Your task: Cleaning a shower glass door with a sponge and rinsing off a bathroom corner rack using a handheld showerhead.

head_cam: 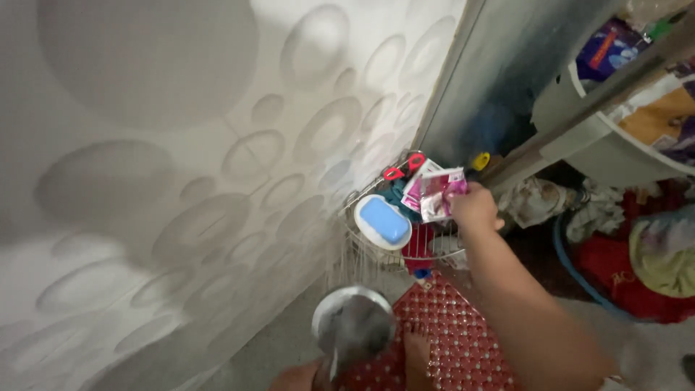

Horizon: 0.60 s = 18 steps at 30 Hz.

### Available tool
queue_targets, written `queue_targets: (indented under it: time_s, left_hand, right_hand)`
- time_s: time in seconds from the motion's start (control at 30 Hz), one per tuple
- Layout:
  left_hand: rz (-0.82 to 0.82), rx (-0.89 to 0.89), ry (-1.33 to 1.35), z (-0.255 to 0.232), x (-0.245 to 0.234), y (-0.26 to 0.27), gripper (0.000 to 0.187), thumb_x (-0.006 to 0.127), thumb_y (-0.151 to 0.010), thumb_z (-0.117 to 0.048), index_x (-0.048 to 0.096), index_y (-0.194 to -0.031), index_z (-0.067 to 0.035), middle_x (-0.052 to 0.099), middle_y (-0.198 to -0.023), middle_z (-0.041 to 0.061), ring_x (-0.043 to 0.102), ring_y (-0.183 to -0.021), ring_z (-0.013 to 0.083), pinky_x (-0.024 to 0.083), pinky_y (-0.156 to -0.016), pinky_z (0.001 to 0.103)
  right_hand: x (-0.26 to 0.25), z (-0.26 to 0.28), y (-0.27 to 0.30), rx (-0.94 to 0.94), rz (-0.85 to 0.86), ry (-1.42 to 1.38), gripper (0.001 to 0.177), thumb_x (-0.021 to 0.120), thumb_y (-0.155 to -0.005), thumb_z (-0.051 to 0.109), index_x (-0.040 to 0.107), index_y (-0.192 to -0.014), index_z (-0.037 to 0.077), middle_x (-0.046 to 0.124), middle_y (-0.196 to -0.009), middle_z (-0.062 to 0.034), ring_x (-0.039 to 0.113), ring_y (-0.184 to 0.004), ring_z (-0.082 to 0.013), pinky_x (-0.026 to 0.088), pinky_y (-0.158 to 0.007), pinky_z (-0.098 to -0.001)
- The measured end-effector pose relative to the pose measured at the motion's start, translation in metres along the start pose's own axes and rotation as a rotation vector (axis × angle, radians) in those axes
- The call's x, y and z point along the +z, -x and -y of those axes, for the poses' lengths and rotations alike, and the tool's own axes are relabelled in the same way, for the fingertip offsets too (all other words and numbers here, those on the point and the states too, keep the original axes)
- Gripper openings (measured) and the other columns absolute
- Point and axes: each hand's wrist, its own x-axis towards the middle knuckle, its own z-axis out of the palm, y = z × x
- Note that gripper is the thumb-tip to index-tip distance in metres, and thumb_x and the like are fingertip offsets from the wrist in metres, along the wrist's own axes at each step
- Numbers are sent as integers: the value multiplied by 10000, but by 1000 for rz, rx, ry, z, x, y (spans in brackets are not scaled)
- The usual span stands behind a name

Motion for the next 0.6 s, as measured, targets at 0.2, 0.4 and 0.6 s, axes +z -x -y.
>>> queue_targets:
  time_s: [0.2, 0.4, 0.6]
  left_hand:
    - [-187, 34, -99, -91, -16, 98, 653, 741, -861, -622, 643, -1240, -99, 734, -938, 80, 710, -881, 189, 550, -882, 311]
    - [-252, 55, -100, -41, 0, 43, 519, 748, -868, -610, 608, -1145, -195, 730, -901, 52, 723, -864, 186, 561, -860, 325]
    - [-353, 58, -76, -54, -5, 40, 494, 781, -826, -580, 652, -1064, -167, 741, -862, 69, 740, -827, 183, 584, -845, 325]
  right_hand:
    - [5, -3, 29, -179, -368, -26, 251, 806, -788, 248, 792, -1024, 161, 759, -960, -119, 695, -962, -347, 417, -915, -504]
    - [-3, -25, 83, -592, -290, -206, 33, 725, -869, 112, 698, -882, 127, 712, -923, -71, 692, -915, -240, 526, -908, -417]
    - [-24, -30, 137, -927, -353, 151, 207, 801, -629, 84, 708, -811, 117, 731, -894, -66, 680, -955, -321, 470, -834, -509]
